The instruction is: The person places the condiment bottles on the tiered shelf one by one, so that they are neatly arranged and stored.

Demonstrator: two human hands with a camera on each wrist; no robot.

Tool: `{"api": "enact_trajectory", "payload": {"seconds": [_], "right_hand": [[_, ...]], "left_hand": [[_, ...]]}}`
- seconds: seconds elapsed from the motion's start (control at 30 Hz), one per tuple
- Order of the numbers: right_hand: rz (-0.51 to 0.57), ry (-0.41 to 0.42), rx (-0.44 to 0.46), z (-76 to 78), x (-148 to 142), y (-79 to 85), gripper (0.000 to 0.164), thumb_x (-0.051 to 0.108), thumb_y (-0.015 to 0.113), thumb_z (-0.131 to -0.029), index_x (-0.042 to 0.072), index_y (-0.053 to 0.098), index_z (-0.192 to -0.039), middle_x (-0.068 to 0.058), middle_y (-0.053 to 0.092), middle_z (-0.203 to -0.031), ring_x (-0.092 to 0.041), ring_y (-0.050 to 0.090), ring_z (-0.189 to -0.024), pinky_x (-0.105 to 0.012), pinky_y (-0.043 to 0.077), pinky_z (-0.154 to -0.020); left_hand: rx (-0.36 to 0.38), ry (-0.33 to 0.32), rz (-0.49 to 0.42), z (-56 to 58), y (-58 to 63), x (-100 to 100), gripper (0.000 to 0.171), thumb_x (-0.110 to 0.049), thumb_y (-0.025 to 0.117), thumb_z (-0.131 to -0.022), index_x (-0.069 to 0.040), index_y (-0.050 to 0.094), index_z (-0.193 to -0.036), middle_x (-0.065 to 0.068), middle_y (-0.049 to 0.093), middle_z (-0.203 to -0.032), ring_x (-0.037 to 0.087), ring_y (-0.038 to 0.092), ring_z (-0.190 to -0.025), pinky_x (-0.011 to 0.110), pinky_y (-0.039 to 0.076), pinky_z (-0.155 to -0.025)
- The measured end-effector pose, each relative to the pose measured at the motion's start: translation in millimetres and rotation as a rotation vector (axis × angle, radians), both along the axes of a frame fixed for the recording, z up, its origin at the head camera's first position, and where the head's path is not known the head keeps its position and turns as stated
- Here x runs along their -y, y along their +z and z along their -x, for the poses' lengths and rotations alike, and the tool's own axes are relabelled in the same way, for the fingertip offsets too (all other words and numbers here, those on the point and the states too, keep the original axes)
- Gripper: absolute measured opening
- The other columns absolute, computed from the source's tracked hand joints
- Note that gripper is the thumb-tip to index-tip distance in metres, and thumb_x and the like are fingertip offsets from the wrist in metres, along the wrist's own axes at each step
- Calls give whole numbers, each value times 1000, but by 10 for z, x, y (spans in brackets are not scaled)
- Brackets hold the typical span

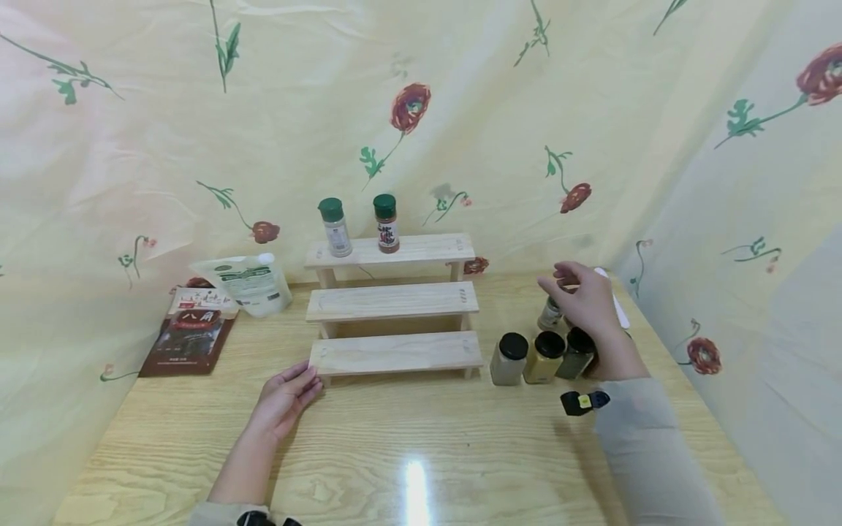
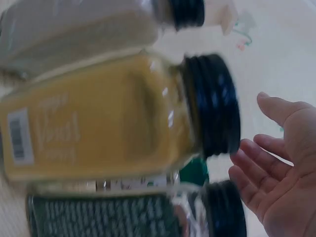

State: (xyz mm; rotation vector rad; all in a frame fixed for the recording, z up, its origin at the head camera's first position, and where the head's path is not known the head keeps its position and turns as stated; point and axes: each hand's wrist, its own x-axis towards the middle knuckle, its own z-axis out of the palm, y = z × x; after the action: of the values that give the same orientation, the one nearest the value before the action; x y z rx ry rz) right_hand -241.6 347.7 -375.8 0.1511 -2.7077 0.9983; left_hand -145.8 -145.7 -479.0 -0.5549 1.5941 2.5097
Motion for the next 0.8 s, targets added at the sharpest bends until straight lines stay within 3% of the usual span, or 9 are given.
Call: {"api": "enact_trajectory", "payload": {"seconds": [0.13,0.17,0.27,0.37,0.6,0.8], "right_hand": [[-28,18,-35,-12,-72,-51,56,35,65,-100,-9,56,-134,-31,63,-120,-45,63,-103,-4,42,-69],[-33,20,-43,-15,-84,-59,54,33,66,-100,-9,57,-133,-31,63,-120,-45,64,-103,-8,48,-71],[-51,28,-52,-12,-113,-77,50,28,68,-100,-10,58,-130,-32,62,-120,-45,63,-105,-32,61,-82],[-71,33,-32,-8,-136,-89,47,25,67,-100,-10,58,-129,-32,60,-122,-48,61,-109,-60,55,-88],[-125,64,23,2,-163,-136,48,19,68,-99,-13,55,-132,-38,57,-123,-56,60,-105,-68,55,-84],[-150,91,55,2,-169,-151,48,14,72,-96,-14,55,-131,-37,60,-119,-53,61,-102,-67,54,-84]], "left_hand": [[-3,2,-2,-5,4,-1,46,5,57,-101,18,39,-141,8,61,-97,12,66,-85,21,61,-85],[-3,4,-2,-6,7,-1,46,5,57,-101,18,40,-141,7,61,-97,12,66,-84,21,61,-85],[-7,7,-5,-6,11,-1,46,5,57,-100,18,40,-141,7,62,-96,12,66,-84,21,61,-84],[-15,6,-6,-1,11,1,47,5,57,-100,19,39,-141,7,62,-95,12,67,-83,21,61,-84],[-9,-4,18,11,-12,9,44,5,58,-100,17,42,-139,6,61,-97,11,65,-85,21,60,-86],[-6,-11,28,-3,-16,12,45,3,59,-101,17,43,-140,6,62,-98,11,64,-87,21,60,-87]]}}
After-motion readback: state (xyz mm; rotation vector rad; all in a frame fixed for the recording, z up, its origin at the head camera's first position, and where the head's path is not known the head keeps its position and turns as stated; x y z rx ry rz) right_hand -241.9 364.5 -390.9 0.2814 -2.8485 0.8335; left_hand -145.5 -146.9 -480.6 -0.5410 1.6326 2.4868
